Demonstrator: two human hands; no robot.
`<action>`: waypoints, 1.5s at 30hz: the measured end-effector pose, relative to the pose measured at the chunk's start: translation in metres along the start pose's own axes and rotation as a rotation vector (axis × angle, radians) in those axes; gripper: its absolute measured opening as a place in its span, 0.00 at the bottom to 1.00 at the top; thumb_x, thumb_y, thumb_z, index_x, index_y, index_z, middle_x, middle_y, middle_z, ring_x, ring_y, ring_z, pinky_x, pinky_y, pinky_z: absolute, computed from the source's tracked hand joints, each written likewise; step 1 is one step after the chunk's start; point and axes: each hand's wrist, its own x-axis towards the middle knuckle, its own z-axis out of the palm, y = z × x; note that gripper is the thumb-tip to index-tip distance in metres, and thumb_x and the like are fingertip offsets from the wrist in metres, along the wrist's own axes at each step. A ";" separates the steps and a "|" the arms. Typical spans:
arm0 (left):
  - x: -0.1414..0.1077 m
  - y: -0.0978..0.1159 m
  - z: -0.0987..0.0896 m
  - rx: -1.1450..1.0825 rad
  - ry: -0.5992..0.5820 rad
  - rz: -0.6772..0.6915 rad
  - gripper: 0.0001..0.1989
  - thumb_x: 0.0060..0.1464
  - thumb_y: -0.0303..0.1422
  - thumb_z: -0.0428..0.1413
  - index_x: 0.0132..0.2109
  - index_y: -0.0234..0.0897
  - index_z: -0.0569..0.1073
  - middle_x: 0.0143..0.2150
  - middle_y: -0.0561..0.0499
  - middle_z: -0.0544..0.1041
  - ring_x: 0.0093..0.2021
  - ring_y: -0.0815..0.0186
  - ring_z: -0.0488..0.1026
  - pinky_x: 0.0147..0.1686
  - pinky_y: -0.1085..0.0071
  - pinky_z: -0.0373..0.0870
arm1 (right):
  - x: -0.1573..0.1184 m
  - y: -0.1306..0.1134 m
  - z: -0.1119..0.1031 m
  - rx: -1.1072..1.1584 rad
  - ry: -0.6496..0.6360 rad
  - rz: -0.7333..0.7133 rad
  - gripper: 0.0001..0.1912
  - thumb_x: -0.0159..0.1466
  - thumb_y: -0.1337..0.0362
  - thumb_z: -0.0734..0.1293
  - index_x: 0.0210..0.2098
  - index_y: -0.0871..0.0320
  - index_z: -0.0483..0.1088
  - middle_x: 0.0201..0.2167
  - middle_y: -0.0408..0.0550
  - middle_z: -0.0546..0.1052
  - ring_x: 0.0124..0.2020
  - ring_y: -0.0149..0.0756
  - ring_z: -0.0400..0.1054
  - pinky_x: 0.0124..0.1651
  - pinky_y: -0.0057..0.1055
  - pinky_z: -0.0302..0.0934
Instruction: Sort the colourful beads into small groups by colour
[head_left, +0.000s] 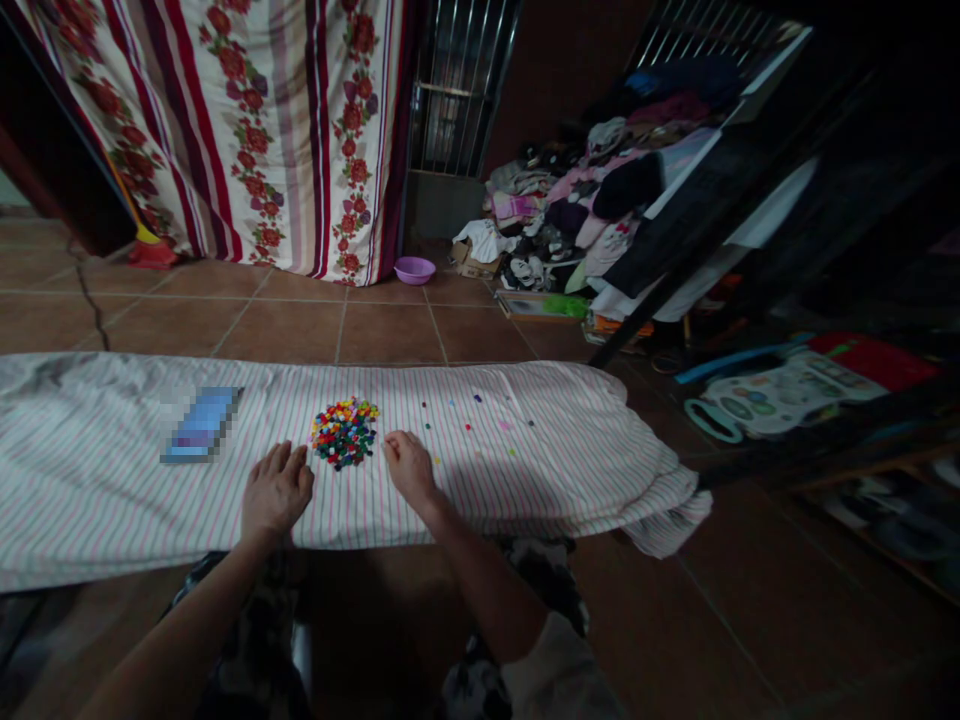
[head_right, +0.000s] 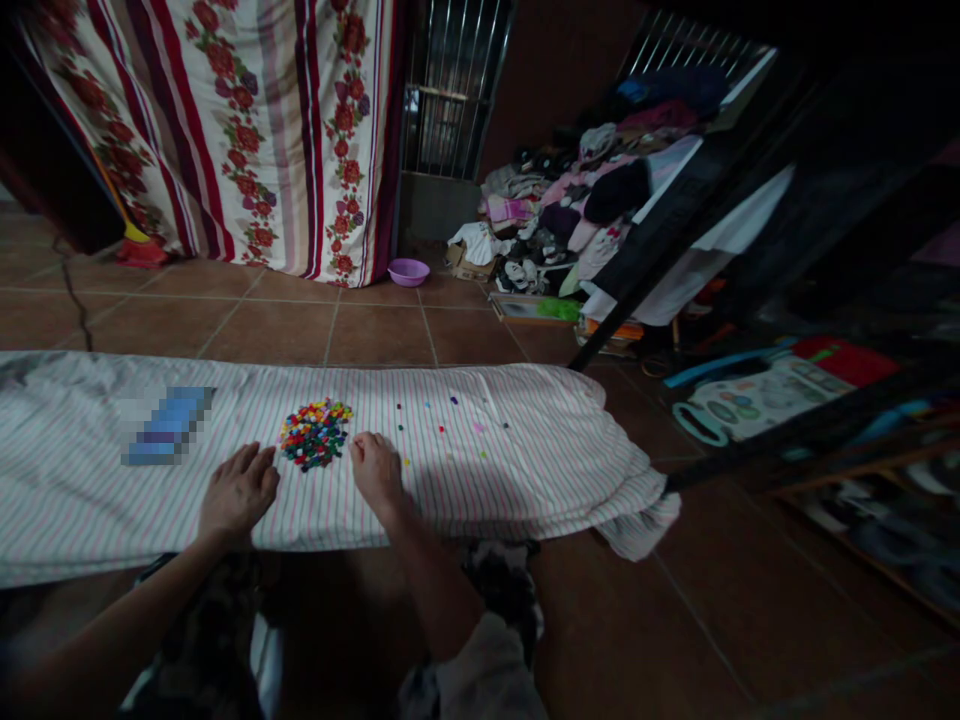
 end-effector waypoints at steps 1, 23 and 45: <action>0.000 0.000 0.000 0.001 0.003 0.002 0.20 0.59 0.35 0.44 0.54 0.36 0.70 0.57 0.39 0.70 0.59 0.55 0.64 0.56 0.57 0.61 | 0.007 0.007 -0.004 0.005 0.021 0.009 0.07 0.66 0.64 0.60 0.40 0.54 0.70 0.37 0.46 0.75 0.41 0.34 0.68 0.43 0.28 0.58; 0.003 0.000 0.003 0.009 -0.015 -0.014 0.20 0.58 0.35 0.44 0.54 0.37 0.71 0.57 0.41 0.71 0.60 0.56 0.64 0.57 0.58 0.61 | 0.095 0.086 -0.026 -0.243 0.005 0.168 0.08 0.62 0.70 0.63 0.35 0.55 0.74 0.36 0.49 0.76 0.36 0.34 0.70 0.38 0.28 0.59; 0.003 -0.001 0.002 0.045 0.013 0.023 0.19 0.58 0.34 0.44 0.53 0.35 0.72 0.56 0.40 0.71 0.59 0.55 0.65 0.56 0.58 0.63 | 0.098 0.078 -0.043 -0.179 -0.074 0.105 0.17 0.62 0.73 0.60 0.47 0.58 0.72 0.45 0.52 0.74 0.45 0.35 0.69 0.48 0.27 0.60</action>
